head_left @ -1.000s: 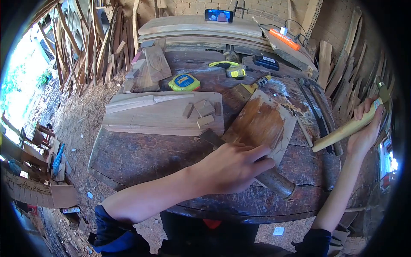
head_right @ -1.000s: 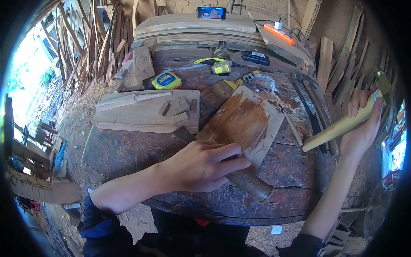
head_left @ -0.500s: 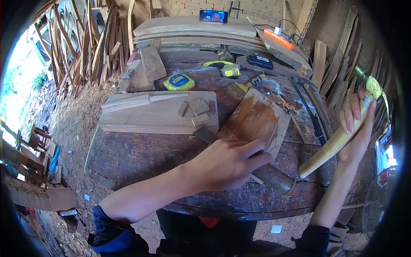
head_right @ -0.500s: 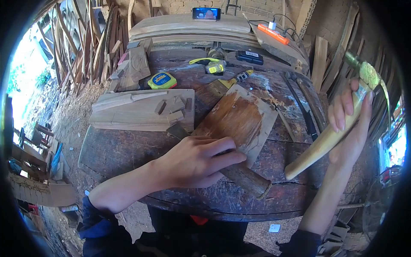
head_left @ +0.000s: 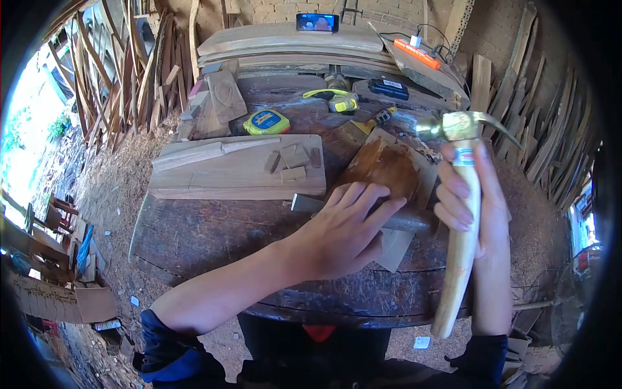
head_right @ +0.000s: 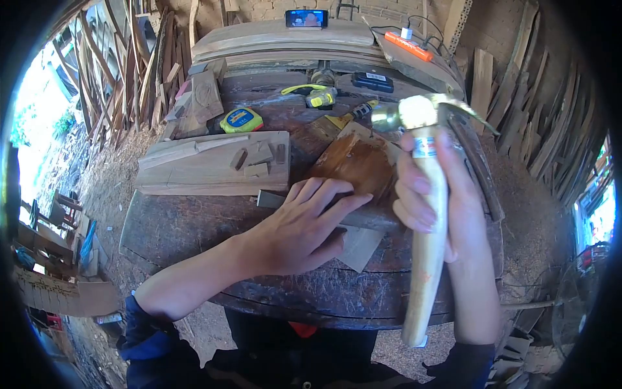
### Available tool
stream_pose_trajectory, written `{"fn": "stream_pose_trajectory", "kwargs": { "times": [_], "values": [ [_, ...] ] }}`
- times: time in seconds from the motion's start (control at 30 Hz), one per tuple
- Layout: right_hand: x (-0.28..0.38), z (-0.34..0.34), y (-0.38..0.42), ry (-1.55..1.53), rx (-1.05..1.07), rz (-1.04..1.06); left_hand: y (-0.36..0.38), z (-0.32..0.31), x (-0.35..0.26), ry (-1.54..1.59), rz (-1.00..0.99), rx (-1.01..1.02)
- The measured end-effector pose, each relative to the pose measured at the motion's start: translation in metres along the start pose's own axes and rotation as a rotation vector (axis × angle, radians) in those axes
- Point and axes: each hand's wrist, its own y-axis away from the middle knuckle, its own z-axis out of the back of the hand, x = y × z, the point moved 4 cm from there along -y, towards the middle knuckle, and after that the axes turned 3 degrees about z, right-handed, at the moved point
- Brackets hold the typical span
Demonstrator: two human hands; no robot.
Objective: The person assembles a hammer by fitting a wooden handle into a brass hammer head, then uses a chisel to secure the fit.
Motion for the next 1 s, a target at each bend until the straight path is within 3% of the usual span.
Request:
{"fn": "stream_pose_trajectory", "kwargs": {
  "times": [0.1, 0.2, 0.23, 0.33, 0.47, 0.57, 0.67, 0.83, 1.0],
  "values": [
    [-0.017, 0.005, -0.004, 0.183, -0.078, 0.002, -0.004, 0.004, 0.003, 0.079, -0.006, -0.047],
    [-0.023, 0.008, -0.008, 0.372, -0.114, 0.038, -0.006, 0.02, 0.007, 0.224, 0.091, 0.04],
    [-0.024, 0.003, -0.007, 0.251, 0.046, -0.007, -0.007, 0.023, 0.005, 0.265, 0.107, -0.05],
    [-0.029, -0.004, -0.009, 0.249, -0.001, 0.068, -0.008, 0.029, 0.003, 0.352, 0.123, 0.023],
    [-0.027, -0.007, -0.007, 0.38, 0.031, 0.187, -0.005, 0.023, -0.006, 1.114, 0.515, 0.173],
    [-0.027, -0.008, -0.007, 0.318, 0.051, 0.202, -0.002, 0.007, -0.018, 1.335, 0.456, 0.192],
    [-0.029, -0.006, -0.006, 0.348, 0.034, 0.186, 0.001, 0.002, -0.022, 1.422, 0.487, 0.41],
    [-0.025, 0.007, -0.009, 0.673, -0.107, 0.183, 0.003, 0.007, -0.017, 1.515, 0.53, 0.318],
    [-0.02, 0.017, -0.013, 0.788, -0.029, 0.217, 0.004, 0.011, -0.016, 1.508, 0.614, 0.284]
  ]
}}
